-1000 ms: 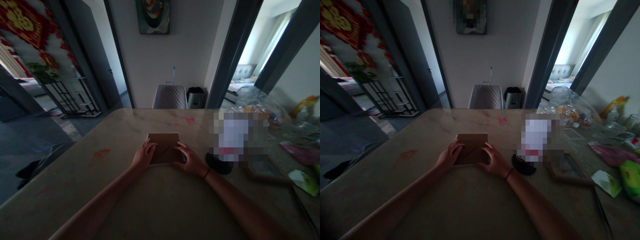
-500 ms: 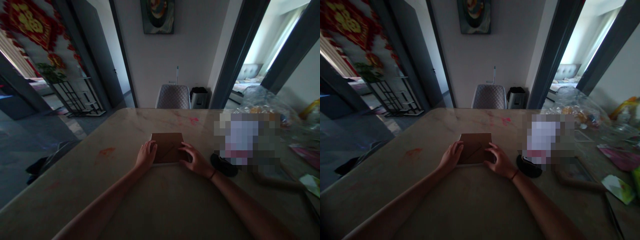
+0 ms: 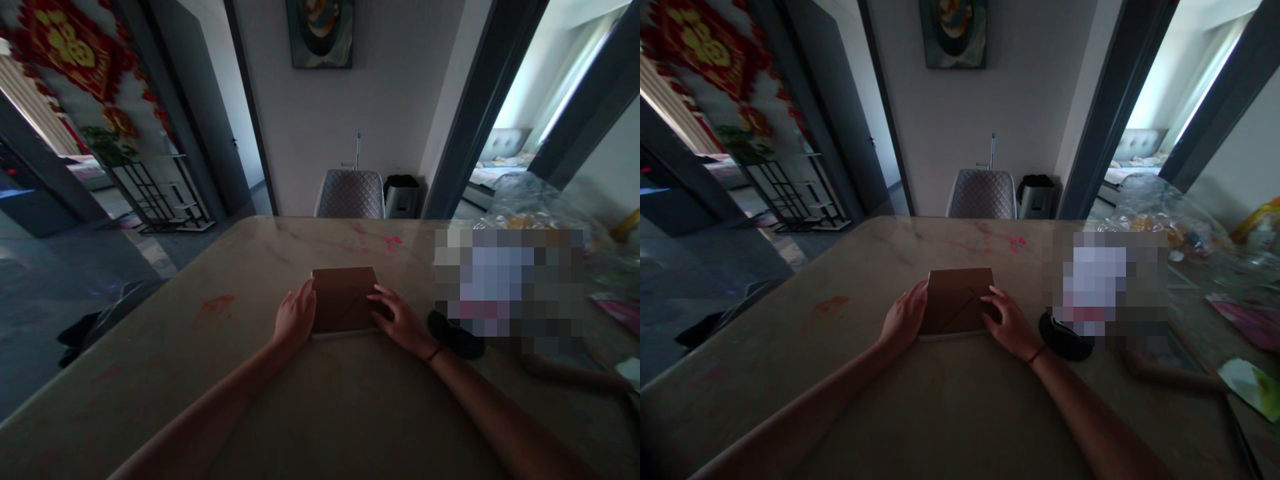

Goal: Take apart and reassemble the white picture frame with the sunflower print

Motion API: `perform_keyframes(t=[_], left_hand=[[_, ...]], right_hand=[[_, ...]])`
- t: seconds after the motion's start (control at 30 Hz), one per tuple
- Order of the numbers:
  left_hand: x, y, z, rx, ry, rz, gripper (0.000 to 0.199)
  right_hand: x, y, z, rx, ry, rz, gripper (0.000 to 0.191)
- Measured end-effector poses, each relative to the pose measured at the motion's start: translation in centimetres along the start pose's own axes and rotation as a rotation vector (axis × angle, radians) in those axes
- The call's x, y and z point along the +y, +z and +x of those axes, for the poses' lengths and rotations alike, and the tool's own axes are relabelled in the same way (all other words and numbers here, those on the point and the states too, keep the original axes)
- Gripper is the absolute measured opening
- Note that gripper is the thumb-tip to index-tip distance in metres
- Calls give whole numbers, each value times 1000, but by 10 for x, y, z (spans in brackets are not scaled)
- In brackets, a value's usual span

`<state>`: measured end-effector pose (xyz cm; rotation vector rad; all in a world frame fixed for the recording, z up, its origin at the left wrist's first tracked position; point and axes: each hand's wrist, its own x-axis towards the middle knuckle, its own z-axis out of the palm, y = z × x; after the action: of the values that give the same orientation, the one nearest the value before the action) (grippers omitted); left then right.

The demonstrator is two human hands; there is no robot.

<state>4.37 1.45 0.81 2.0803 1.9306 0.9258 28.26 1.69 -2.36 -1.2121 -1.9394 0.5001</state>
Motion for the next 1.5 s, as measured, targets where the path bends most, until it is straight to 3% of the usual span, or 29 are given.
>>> perform_keyframes(t=[0.17,0.53,1.13,1.37,1.5], left_hand=[[-5,2,3,-79,15,-71,32],[-9,7,7,-157,89,-97,32],[-17,3,13,-221,98,-235,32],[-19,7,14,-220,142,-172,34],[-16,9,11,-205,169,-95,38]], right_hand=[[4,0,2,60,33,-32,29],[9,8,1,129,108,-111,46],[9,3,4,139,170,-45,44],[8,3,5,119,173,-74,48],[8,3,4,79,98,-80,47]])
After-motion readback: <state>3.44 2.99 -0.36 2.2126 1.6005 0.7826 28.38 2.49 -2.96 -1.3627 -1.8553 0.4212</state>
